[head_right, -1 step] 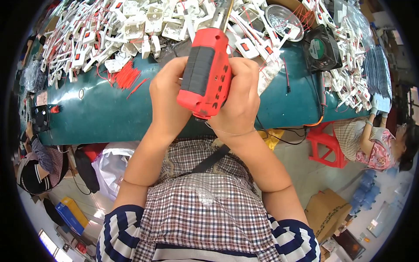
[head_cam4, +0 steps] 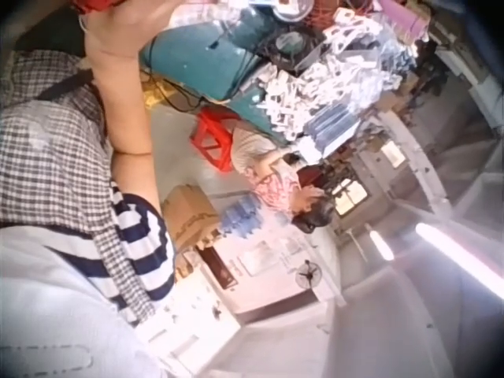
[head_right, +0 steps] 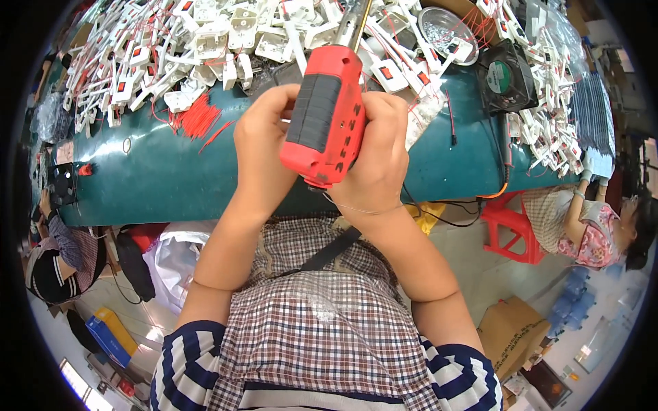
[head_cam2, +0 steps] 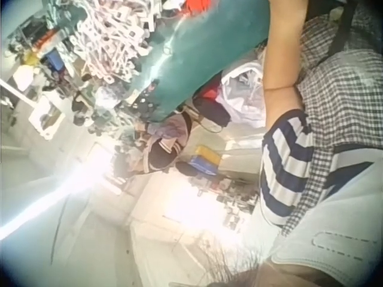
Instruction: The person solders red wires to small electronic components, including electronic switches and circuit board sheets, using a soldering iron gun.
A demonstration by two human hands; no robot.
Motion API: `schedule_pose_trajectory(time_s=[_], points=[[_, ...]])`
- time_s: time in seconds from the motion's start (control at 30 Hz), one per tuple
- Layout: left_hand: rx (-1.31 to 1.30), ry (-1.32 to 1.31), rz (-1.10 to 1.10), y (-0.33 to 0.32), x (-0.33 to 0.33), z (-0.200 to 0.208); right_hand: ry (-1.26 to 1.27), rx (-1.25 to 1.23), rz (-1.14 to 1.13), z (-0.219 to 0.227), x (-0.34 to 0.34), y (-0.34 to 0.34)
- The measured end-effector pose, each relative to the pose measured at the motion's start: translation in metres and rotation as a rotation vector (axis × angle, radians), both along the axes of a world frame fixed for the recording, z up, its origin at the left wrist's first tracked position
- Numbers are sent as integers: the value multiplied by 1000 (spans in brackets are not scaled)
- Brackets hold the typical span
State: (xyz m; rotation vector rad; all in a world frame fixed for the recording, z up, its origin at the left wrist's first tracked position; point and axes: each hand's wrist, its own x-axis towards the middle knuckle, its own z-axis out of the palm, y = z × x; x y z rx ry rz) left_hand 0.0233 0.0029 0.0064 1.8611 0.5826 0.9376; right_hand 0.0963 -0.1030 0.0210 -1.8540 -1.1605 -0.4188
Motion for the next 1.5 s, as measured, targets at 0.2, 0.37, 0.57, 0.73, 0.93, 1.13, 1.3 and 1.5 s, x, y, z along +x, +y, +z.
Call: schedule_pose_trajectory(time_s=[0.2,0.37,0.57,0.73,0.93,1.13,1.3,1.5], points=[[-354,188,-69,17,4,-20,149,-63,69,-22,8,-19],[-111,305,20,15,-1,-8,391,-29,129,-31,15,-25],[-6,73,-245,7,-13,-5,577,-80,182,-12,11,-23],[-74,91,-291,7,-15,-13,386,-125,167,-23,27,-28],[-128,83,-271,7,-14,-13,412,-206,102,-16,28,-31],[-44,26,-123,-3,-11,-19,672,-105,-61,42,11,-60],[85,8,3,-6,-7,-29,908,36,135,57,4,-94],[40,-10,30,-10,-6,-33,983,-94,-95,59,-10,-120]])
